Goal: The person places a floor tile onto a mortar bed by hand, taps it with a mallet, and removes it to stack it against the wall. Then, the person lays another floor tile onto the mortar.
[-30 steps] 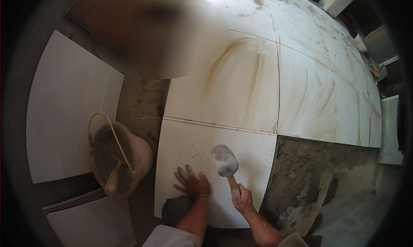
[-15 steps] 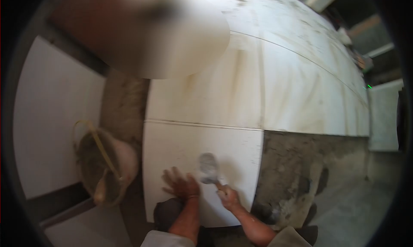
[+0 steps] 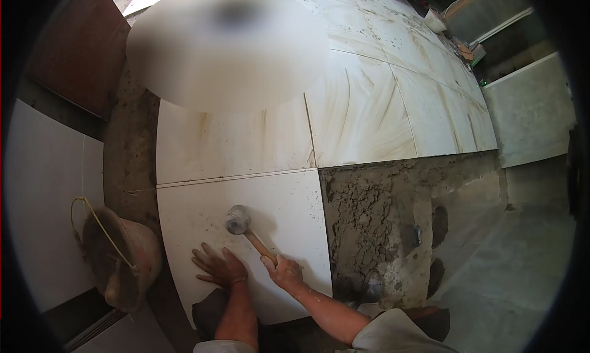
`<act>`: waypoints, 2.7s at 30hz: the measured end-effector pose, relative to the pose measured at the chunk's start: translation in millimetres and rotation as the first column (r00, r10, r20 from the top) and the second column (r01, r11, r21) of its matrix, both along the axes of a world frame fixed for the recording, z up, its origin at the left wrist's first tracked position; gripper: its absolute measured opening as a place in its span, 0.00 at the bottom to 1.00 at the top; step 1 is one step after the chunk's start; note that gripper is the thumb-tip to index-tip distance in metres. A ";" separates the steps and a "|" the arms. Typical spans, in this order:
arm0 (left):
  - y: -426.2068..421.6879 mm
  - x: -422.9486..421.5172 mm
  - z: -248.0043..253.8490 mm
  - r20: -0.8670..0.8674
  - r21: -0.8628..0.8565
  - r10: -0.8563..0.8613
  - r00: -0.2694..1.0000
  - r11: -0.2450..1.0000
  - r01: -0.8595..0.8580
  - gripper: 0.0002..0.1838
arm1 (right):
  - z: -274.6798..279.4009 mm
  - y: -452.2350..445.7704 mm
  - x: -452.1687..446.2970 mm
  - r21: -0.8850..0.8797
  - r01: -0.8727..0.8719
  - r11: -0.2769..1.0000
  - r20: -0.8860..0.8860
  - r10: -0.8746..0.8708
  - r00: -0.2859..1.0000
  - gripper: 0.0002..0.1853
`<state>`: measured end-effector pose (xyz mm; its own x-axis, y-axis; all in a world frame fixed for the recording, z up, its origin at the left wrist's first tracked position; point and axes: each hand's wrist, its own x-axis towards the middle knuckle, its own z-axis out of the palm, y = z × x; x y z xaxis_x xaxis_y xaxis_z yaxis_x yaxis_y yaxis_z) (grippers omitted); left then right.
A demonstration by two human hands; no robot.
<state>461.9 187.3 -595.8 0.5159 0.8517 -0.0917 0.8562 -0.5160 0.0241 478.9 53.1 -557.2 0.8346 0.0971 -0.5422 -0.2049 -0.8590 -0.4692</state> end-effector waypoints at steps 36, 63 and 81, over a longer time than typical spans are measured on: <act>-50.9 -113.9 -4.3 0.176 -0.132 -0.012 0.984 0.991 0.036 0.38 | 56.7 -36.5 -42.4 0.838 0.117 0.532 -0.047 -0.144 0.988 0.20; -50.2 -113.9 3.6 0.197 -0.104 -0.030 0.980 0.993 0.051 0.36 | 82.4 -28.3 -68.1 0.558 0.142 0.818 -0.152 -0.068 0.986 0.16; -45.4 -115.3 3.3 0.251 -0.177 0.002 0.968 0.983 0.044 0.36 | 78.1 -7.7 -78.0 0.640 0.243 0.729 -0.162 -0.182 0.970 0.24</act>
<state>346.6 141.9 -592.5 0.5598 0.8215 -0.1088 0.8001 -0.5017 0.3288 401.0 45.4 -479.1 0.8320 0.2771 -0.4806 -0.4088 -0.2795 -0.8688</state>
